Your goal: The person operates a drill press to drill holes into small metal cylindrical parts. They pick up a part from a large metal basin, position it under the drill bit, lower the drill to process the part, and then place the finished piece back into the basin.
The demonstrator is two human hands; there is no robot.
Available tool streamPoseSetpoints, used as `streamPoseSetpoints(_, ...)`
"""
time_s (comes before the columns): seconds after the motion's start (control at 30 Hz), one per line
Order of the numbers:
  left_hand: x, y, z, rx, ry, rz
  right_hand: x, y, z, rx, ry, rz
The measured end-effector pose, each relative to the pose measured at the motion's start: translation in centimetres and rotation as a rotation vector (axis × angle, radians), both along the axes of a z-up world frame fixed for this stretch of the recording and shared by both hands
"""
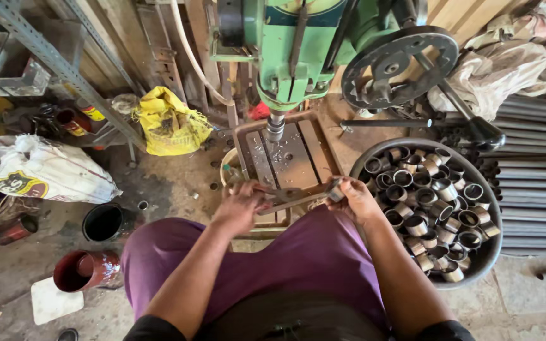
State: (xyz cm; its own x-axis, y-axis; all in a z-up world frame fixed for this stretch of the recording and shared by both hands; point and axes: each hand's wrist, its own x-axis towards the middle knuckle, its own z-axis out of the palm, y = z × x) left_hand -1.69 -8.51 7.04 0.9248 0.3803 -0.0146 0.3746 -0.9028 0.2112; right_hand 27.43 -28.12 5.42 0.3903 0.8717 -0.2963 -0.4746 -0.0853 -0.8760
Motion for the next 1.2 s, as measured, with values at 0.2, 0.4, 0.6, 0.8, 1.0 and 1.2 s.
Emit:
streamPoseSetpoints(0.2,1.2,-1.8,1.4,-0.121,-0.045,-0.034,-1.3,0.5,1.1,-0.152,-0.282,0.121)
streamPoseSetpoints(0.4,1.3,-2.2,1.4,-0.054,-0.035,-0.071,-1.4,1.7,-1.2,-0.178,-0.446,0.033)
streamPoseSetpoints(0.6,1.0,-2.4,2.5,-0.069,-0.039,-0.067,-1.8,3.0,-3.0,-0.128,-0.636,0.034)
streamPoseSetpoints(0.8,0.9,-1.7,3.1,-0.214,0.011,0.030,-2.2,3.6,-0.1,-0.363,-0.520,0.001)
streamPoseSetpoints(1.0,0.2,2.1,0.5,-0.121,0.143,0.288,-0.2,1.5,10.7,-0.430,-0.327,-0.478)
streamPoseSetpoints(1.2,0.8,5.6,-1.7,-0.081,0.216,0.400,6.5,-3.7,21.0,0.417,-0.295,-0.507)
